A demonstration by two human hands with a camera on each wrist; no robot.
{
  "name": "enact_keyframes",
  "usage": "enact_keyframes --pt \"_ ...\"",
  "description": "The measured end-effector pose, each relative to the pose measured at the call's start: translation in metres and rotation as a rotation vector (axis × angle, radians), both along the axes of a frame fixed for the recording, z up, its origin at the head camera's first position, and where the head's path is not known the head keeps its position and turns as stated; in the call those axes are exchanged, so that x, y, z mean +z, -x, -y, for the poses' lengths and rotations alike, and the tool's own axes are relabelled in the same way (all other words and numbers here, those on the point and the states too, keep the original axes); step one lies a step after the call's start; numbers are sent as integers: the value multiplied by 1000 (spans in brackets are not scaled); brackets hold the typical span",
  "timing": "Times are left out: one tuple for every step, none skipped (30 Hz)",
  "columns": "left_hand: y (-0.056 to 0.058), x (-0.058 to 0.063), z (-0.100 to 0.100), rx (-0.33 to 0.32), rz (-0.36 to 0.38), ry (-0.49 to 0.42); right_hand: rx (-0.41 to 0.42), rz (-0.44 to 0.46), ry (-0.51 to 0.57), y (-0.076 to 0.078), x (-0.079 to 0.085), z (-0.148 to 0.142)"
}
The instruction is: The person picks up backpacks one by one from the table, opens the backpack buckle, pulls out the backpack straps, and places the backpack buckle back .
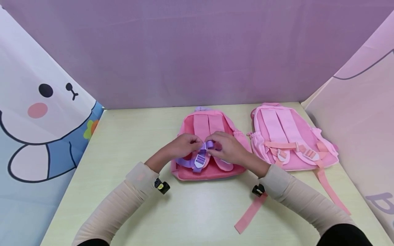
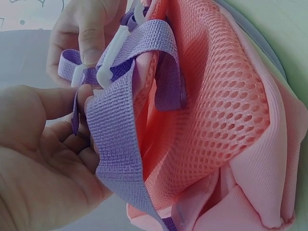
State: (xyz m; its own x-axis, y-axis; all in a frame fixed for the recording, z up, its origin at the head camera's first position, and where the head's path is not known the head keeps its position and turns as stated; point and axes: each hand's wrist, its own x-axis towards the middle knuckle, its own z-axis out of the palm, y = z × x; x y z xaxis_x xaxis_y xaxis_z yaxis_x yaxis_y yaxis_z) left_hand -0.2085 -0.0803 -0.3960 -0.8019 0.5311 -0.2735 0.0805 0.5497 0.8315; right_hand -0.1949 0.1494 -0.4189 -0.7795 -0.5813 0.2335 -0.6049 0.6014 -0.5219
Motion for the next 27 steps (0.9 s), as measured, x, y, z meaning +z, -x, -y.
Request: enact_keyframes --pt "0 0 0 -1 -3 2 1 -1 1 0 0 0" --pt "0 0 0 -2 -5 3 2 -2 1 0 0 0" --pt "0 0 -1 -2 -6 7 2 -3 1 0 0 0" --pt "0 0 -1 -1 -5 10 2 -5 -1 0 0 1" --pt "0 0 -1 -1 -5 14 1 -5 -2 0 0 1" --pt "0 0 -1 -1 -6 20 0 -5 -3 0 0 1" --pt "0 0 -2 2 -3 24 -1 -4 -3 0 0 1" --pt "0 1 -2 3 -1 29 0 -4 -2 0 0 1" --pt "0 1 -3 6 -1 36 -1 -5 -1 0 0 1" --pt "1 1 -3 8 0 42 0 -7 1 0 1 1" --pt "1 1 -4 11 1 49 1 -9 4 0 1 1" --pt "1 0 -5 13 3 55 2 -13 4 0 1 1" --pt "1 0 -5 16 6 58 4 -17 7 0 1 1" --pt "1 0 -6 16 8 62 5 -21 8 0 1 1" --pt "2 0 -6 17 10 64 5 -24 9 0 0 1" --pt "2 0 -6 18 12 62 6 -27 10 0 0 1" --pt "2 0 -6 15 13 59 5 -27 8 0 0 1" --pt "2 -1 -6 14 17 52 4 -25 6 0 0 1" --pt "2 -1 -5 12 21 41 3 -23 5 0 0 1" --pt "2 -1 -4 7 25 30 1 -21 0 0 0 1" --pt "2 -2 -3 2 26 21 -1 -18 -4 0 1 1" --pt "2 -2 -2 -4 28 14 -3 -16 -10 0 1 1" --pt "3 -3 -1 -11 32 5 -6 -14 -16 0 2 2" --pt "3 -3 0 -15 39 -3 -8 -12 -19 0 2 2" --pt "3 -3 1 -21 41 -10 -8 -11 -22 0 3 2" --pt "3 -3 2 -23 45 -12 -11 -9 -25 0 3 1" --pt "4 -4 3 -24 47 -15 -13 -7 -26 -1 3 1"
